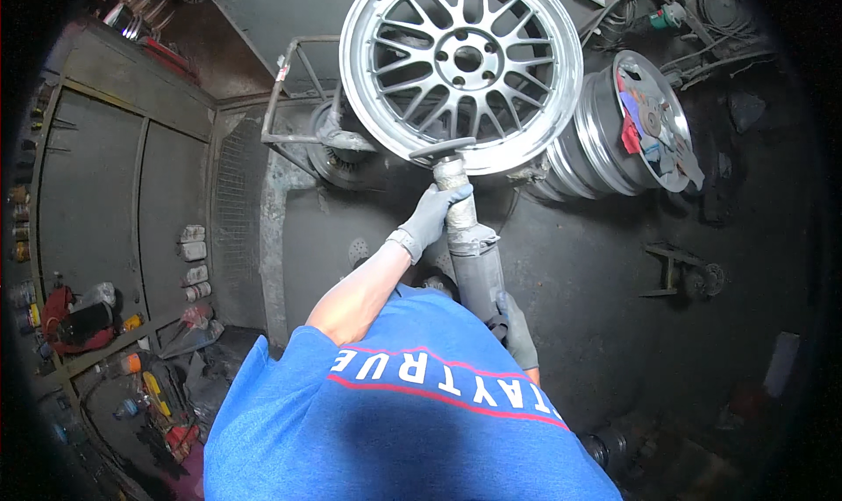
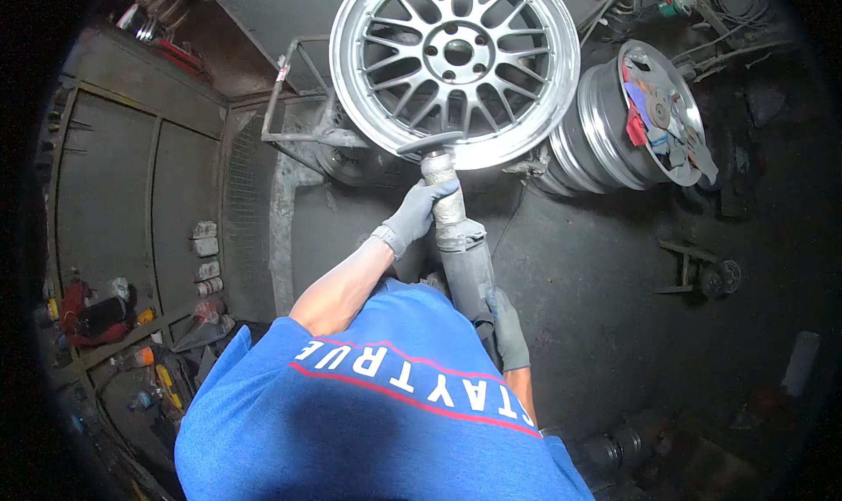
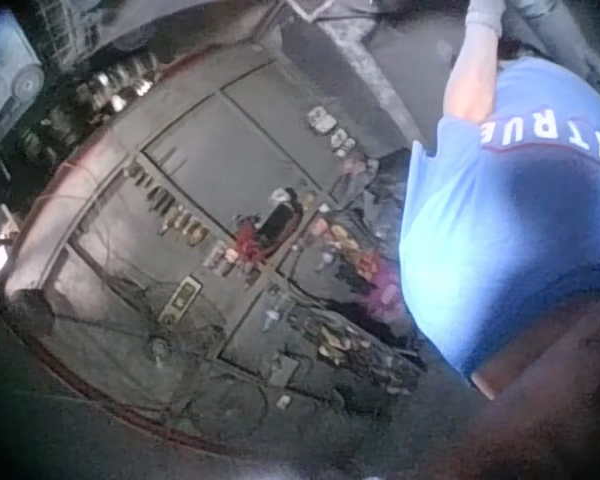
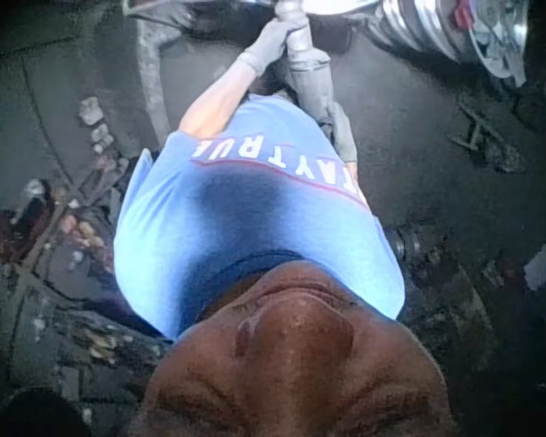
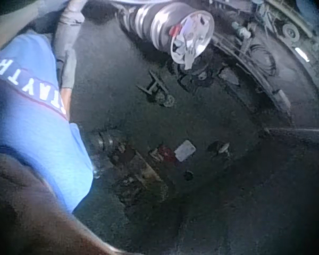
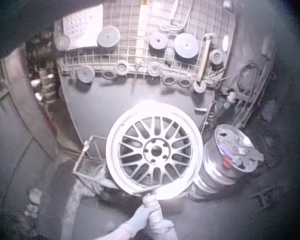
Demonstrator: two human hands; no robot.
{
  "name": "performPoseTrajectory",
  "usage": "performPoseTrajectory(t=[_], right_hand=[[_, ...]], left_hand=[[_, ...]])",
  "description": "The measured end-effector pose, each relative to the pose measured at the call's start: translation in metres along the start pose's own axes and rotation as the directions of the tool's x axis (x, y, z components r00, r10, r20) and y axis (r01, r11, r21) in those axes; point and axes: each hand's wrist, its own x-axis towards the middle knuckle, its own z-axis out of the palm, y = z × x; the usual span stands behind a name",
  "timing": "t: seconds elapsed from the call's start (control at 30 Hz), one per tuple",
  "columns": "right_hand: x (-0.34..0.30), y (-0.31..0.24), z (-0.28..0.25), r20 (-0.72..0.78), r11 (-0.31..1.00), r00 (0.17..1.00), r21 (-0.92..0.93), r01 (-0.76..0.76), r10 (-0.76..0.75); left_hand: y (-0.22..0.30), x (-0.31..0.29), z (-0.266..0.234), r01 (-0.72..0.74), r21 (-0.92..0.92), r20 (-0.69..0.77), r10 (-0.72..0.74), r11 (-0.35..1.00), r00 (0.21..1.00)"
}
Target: The person uses an angle grinder to smooth the outer rim of a silver alloy wheel mounted on a stand. They repeatedly move the grinder along the rim edge and occasionally rotate the wheel by hand to access new sections.
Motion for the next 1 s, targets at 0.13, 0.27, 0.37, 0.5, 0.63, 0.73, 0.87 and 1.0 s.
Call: performPoseTrajectory(t=[0.13,0.27,0.37,0.5,0.63,0.73,0.87,1.0], right_hand=[[0.004,0.011,0.049,0.064,0.981,0.987,-0.114,0.156,-0.149],[0.013,0.019,0.101,0.123,0.895,0.917,-0.206,0.397,-0.379],[0.009,0.021,0.138,0.080,0.883,0.900,-0.172,0.436,-0.428],[0.030,0.039,0.145,0.088,0.820,0.879,-0.325,0.471,-0.469],[0.042,0.035,0.137,0.148,0.825,0.906,-0.376,0.422,-0.396],[0.041,-0.005,0.135,0.219,0.818,0.937,-0.461,0.344,-0.271],[0.082,-0.061,0.109,0.292,0.688,0.909,-0.595,0.417,-0.298],[0.139,-0.167,0.067,0.173,0.471,0.719,-0.648,0.598,-0.674]], left_hand=[[0.045,-0.010,-0.038,-0.004,0.005,0.043,0.004,1.000,0.999],[0.083,-0.007,-0.068,-0.059,-0.002,0.081,0.059,0.998,0.995],[0.104,-0.006,-0.090,-0.073,-0.036,0.082,0.076,0.997,0.994],[0.122,-0.018,-0.124,-0.037,-0.096,0.046,0.041,0.995,0.998],[0.127,-0.038,-0.154,-0.031,-0.218,-0.015,0.028,0.976,0.999],[0.130,-0.044,-0.178,-0.032,-0.287,-0.028,0.026,0.957,0.999],[0.128,-0.061,-0.185,-0.128,-0.308,-0.123,0.094,0.943,0.988],[0.116,-0.075,-0.161,-0.260,-0.298,-0.292,0.171,0.918,0.941]])
